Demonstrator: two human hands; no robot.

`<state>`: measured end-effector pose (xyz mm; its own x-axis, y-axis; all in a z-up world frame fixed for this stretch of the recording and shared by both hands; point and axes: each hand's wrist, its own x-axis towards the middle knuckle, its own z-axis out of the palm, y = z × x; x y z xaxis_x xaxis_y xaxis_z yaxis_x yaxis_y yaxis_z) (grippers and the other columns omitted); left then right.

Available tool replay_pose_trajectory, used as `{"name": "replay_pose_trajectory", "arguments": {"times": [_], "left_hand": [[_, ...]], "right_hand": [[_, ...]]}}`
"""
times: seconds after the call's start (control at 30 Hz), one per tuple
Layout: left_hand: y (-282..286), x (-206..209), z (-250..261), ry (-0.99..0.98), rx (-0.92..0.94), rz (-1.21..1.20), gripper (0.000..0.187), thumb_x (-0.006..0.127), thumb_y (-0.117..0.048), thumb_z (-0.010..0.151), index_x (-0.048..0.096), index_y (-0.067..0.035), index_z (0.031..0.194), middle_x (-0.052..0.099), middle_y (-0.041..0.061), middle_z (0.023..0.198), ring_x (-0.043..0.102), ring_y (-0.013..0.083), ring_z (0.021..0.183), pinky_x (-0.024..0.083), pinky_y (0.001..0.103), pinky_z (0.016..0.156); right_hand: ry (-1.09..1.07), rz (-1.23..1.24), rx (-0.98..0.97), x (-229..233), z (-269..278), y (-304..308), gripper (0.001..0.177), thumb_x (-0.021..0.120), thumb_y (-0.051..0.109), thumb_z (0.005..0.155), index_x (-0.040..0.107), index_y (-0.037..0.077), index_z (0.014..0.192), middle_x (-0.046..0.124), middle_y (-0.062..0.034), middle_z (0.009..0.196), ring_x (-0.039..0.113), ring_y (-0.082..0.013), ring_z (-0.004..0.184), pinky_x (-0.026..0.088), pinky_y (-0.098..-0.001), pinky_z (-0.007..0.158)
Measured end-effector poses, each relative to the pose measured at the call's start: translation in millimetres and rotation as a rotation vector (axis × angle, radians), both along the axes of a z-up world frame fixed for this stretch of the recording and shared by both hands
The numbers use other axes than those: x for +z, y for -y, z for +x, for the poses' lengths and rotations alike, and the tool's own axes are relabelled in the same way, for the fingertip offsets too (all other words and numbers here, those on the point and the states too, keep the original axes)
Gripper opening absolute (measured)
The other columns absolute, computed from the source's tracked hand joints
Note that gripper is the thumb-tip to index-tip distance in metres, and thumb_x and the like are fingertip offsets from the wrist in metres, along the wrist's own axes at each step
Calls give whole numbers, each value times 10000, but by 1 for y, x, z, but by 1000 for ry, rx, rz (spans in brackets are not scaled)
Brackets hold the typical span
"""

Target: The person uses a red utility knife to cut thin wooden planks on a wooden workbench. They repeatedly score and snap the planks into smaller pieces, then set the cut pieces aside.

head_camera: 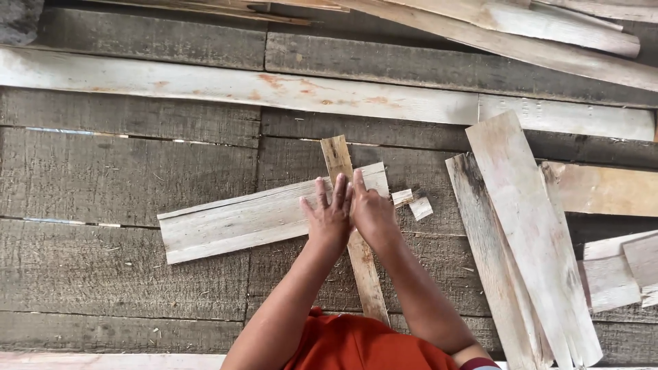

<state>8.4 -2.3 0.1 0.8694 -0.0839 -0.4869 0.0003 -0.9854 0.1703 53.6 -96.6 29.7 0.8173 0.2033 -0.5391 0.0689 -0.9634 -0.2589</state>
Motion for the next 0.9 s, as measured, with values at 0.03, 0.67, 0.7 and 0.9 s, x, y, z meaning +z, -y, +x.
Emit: {"name": "replay_pose_trajectory", "arguments": {"times": [0.03,0.67,0.7,0.9], "left_hand": [[0,-1,0,4,2,3,768,639,-327,930,295,-181,1600,63,78,1711,47,495,1513,275,805,1042],[3,7,4,-5,23,-27,805,662,-338,923,269,-174,1606,59,93,1713,45,488,1519,248,798,1064],[-1,4,6,18,27,-18,820,683,-371,918,280,-171,1604,74,103,1711,59,491,1518,251,792,1068],[-2,32,-1,-3,29,-39,834,671,-422,924,260,-173,1606,60,104,1710,42,490,1517,265,794,1066]], "right_hand": [[4,3,2,1,-5,2,660,475,112,1003,260,145,1627,721,-251,981,745,-349,847,624,-471,747],[-61,-104,87,6,-76,37,797,517,-56,926,159,48,1631,712,-261,1046,730,-257,779,633,-384,679],[-54,-109,103,1,-78,36,803,528,-64,928,155,45,1631,715,-251,1031,725,-247,779,635,-364,670],[-84,-110,87,32,-92,34,861,535,-125,913,107,49,1639,705,-265,1095,732,-275,879,649,-382,738]]}}
